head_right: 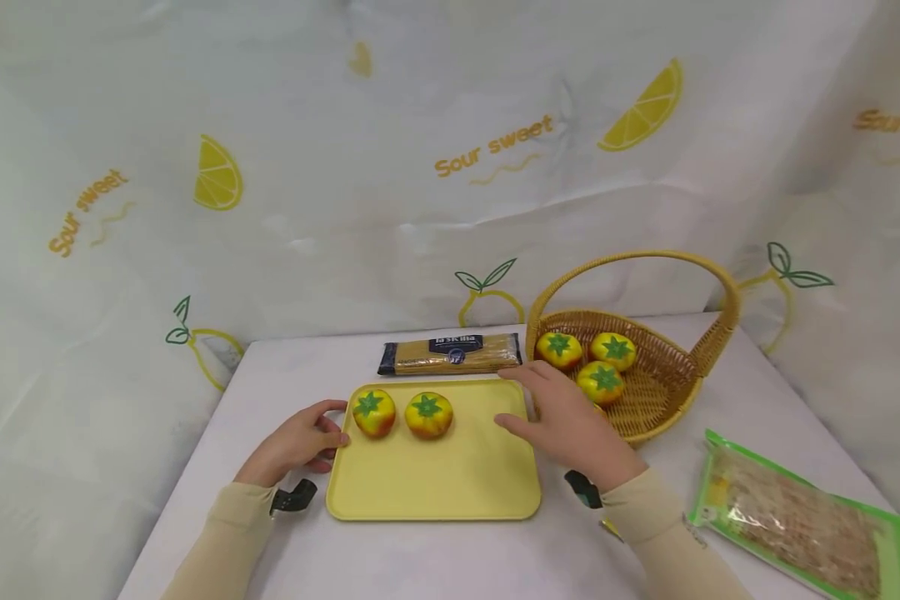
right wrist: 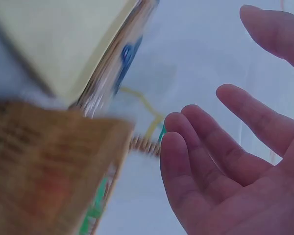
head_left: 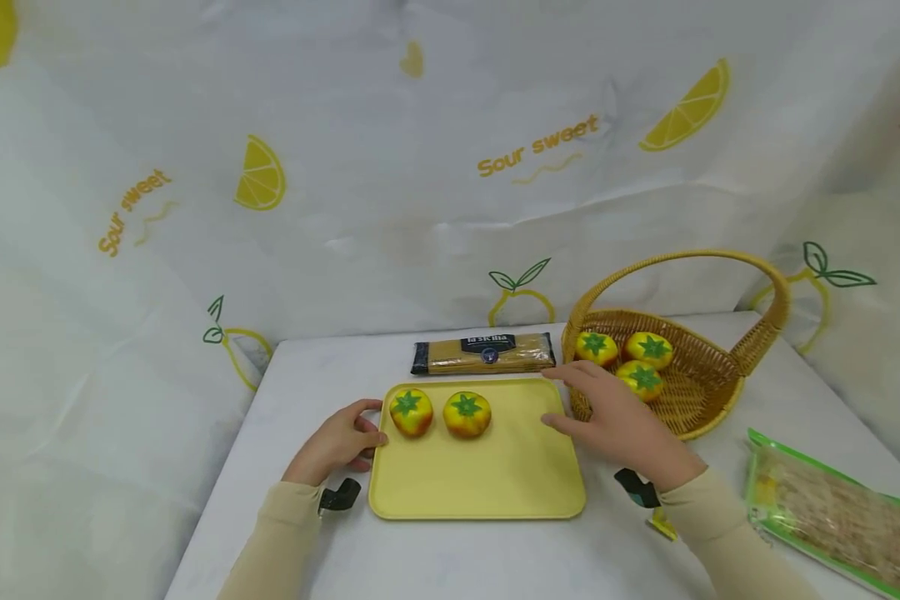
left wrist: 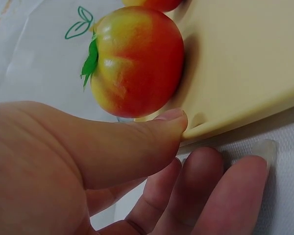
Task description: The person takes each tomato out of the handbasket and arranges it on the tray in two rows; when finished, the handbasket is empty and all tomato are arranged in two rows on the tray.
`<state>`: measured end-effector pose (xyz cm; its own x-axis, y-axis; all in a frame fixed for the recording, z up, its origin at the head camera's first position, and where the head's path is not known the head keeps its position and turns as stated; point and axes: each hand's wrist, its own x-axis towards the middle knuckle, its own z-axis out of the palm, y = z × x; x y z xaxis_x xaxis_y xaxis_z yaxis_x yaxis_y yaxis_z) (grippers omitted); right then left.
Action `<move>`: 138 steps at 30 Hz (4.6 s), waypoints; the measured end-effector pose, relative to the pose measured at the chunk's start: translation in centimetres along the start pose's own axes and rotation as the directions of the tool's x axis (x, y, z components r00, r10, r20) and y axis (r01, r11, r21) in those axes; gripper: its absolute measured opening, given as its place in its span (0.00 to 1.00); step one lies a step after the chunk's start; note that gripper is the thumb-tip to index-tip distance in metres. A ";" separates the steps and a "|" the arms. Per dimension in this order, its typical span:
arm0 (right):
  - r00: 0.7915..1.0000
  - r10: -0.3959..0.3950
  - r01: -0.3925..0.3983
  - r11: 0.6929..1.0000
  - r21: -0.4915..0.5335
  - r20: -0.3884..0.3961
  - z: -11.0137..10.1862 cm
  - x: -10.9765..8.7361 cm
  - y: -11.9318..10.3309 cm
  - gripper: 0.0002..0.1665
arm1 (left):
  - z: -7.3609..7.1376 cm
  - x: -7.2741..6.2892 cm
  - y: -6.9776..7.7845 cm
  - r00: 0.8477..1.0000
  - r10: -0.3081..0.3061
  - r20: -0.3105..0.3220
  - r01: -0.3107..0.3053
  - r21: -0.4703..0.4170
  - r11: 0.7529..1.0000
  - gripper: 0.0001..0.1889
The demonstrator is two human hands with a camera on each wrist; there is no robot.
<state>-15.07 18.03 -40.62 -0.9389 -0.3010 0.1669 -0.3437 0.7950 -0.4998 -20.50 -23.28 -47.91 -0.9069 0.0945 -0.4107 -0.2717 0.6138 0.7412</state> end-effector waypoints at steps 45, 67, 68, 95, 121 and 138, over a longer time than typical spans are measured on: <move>0.938 0.344 -0.339 0.933 -0.119 0.033 -2.8 -2.2 6.4 0.48 | 0.1 -0.4 0.1 1.000 0.017 -0.003 -0.017 -0.008 1.000 0.33; 0.967 0.243 -0.246 0.969 -0.031 -0.072 -3.7 -1.7 4.0 0.49 | 0.1 -0.2 -0.3 1.000 0.030 -0.004 -0.031 -0.033 0.999 0.31; 0.969 0.235 -0.237 0.971 -0.021 -0.077 -3.5 -1.7 3.8 0.49 | 0.0 -0.2 -0.3 1.000 0.030 -0.005 -0.031 -0.032 0.999 0.31; 0.995 0.059 -0.059 0.998 -0.004 -0.078 2.2 1.3 -0.9 0.39 | 0.1 -0.4 0.0 1.000 0.003 -0.014 -0.004 -0.030 1.000 0.31; 0.999 0.050 -0.051 0.997 -0.064 -0.012 6.7 2.5 -0.7 0.35 | 0.1 -0.2 0.2 1.000 0.006 -0.016 -0.007 -0.022 1.000 0.31; 0.999 0.050 -0.051 0.995 -0.091 -0.020 7.1 2.4 -0.5 0.35 | 0.1 -0.2 0.1 1.000 0.002 -0.021 -0.003 -0.014 1.000 0.31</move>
<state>-17.03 13.18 -45.98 -0.9550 -0.2503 0.1589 -0.2951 0.8541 -0.4284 -20.32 -23.14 -47.84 -0.9142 0.0791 -0.3974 -0.2738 0.6025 0.7497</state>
